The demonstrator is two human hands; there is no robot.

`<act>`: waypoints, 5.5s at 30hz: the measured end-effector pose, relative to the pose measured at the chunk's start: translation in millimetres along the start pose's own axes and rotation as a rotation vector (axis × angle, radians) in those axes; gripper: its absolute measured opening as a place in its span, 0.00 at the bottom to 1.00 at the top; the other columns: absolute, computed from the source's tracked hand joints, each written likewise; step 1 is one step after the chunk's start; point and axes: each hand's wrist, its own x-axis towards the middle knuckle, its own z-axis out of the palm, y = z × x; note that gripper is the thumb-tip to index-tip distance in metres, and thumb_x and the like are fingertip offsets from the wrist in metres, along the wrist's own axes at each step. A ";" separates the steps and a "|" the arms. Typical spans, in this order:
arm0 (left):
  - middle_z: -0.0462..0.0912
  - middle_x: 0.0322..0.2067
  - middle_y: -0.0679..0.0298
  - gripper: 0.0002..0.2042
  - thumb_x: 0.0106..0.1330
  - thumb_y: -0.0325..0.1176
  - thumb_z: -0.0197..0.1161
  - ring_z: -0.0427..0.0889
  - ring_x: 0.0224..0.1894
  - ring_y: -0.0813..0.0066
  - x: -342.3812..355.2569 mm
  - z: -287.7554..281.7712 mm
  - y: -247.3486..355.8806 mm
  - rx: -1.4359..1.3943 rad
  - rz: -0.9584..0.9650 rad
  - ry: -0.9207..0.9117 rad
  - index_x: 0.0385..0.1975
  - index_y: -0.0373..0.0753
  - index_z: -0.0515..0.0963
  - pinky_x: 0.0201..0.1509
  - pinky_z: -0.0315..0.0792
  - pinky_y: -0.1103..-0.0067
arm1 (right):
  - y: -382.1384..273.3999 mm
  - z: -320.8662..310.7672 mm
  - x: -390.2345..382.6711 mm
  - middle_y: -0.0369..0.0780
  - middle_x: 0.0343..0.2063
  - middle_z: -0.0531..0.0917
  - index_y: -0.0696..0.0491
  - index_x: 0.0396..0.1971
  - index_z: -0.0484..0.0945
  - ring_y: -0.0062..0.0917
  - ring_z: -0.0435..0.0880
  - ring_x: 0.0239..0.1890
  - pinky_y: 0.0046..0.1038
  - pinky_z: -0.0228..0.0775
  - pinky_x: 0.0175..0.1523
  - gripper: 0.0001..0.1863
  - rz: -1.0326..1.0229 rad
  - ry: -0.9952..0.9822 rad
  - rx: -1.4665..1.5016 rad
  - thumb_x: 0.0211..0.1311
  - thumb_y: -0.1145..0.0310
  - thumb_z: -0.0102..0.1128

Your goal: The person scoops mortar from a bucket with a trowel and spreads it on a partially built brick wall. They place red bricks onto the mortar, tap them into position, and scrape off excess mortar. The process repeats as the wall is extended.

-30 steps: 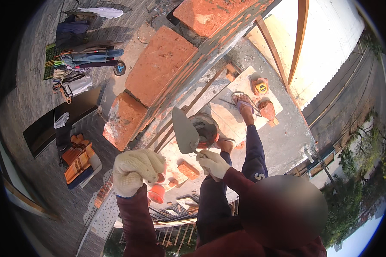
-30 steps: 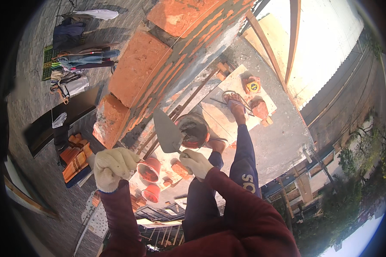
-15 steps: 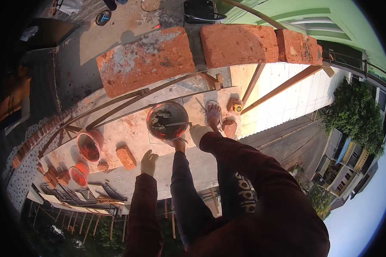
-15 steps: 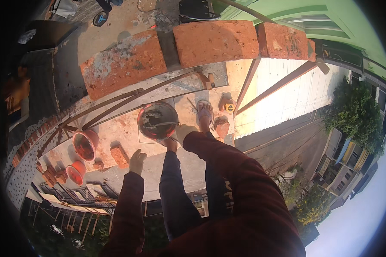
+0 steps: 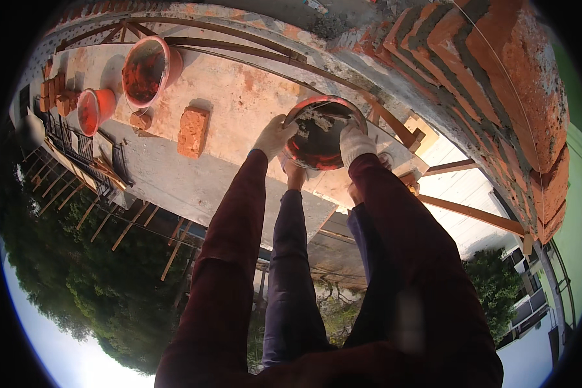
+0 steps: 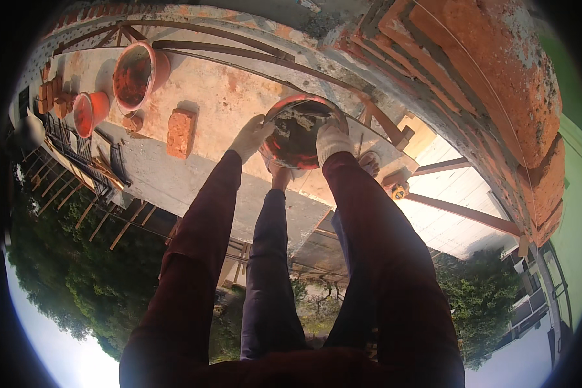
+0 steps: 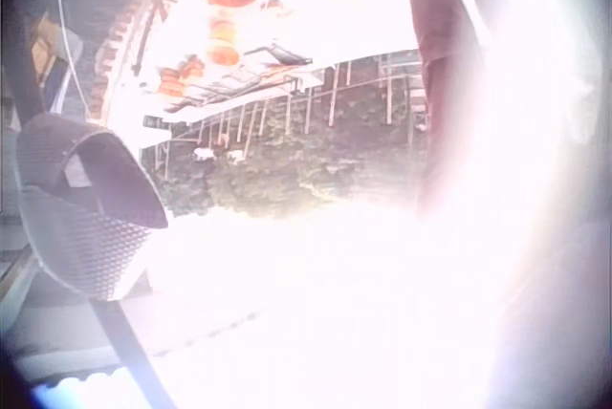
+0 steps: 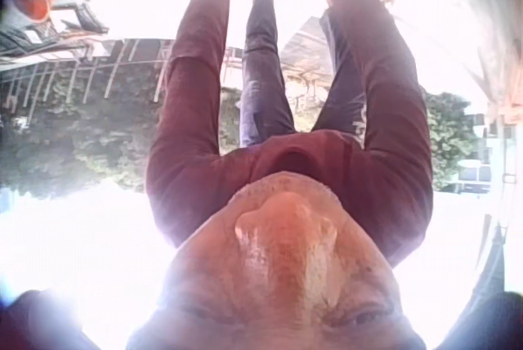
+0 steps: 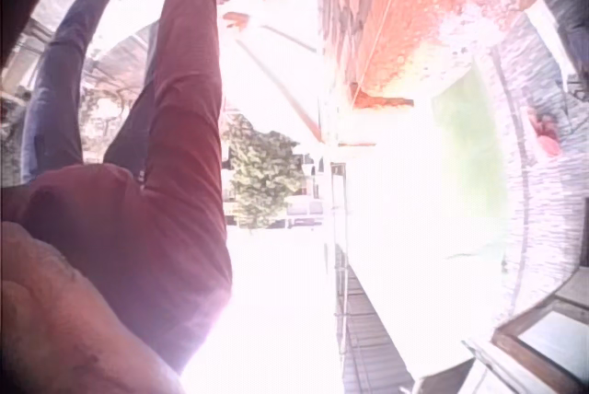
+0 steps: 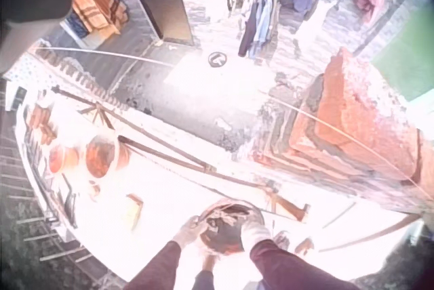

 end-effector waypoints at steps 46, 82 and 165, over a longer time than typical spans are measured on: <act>0.55 0.79 0.51 0.53 0.65 0.84 0.27 0.56 0.79 0.49 -38.6 0.8 34.7 0.206 -0.395 0.046 0.83 0.52 0.41 0.77 0.55 0.55 | 75.3 5.7 -174.0 0.46 0.22 0.76 0.56 0.32 0.72 0.42 0.82 0.28 0.41 0.71 0.36 0.11 -0.006 -0.460 1.524 0.51 0.70 0.64; 0.71 0.68 0.61 0.35 0.77 0.64 0.45 0.74 0.63 0.55 -394.1 -63.8 227.1 0.758 -0.549 0.041 0.78 0.53 0.55 0.65 0.68 0.55 | 430.8 -157.2 -392.3 0.33 0.25 0.73 0.64 0.58 0.74 0.15 0.69 0.18 0.20 0.65 0.19 0.21 -0.741 1.614 3.009 0.73 0.65 0.54; 0.67 0.71 0.47 0.41 0.73 0.51 0.63 0.66 0.74 0.56 -385.0 54.9 115.7 0.531 -0.342 -0.389 0.78 0.35 0.55 0.72 0.66 0.63 | 170.6 -128.4 -385.3 0.37 0.22 0.78 0.55 0.40 0.76 0.26 0.76 0.16 0.31 0.70 0.20 0.19 0.775 0.337 2.626 0.76 0.52 0.52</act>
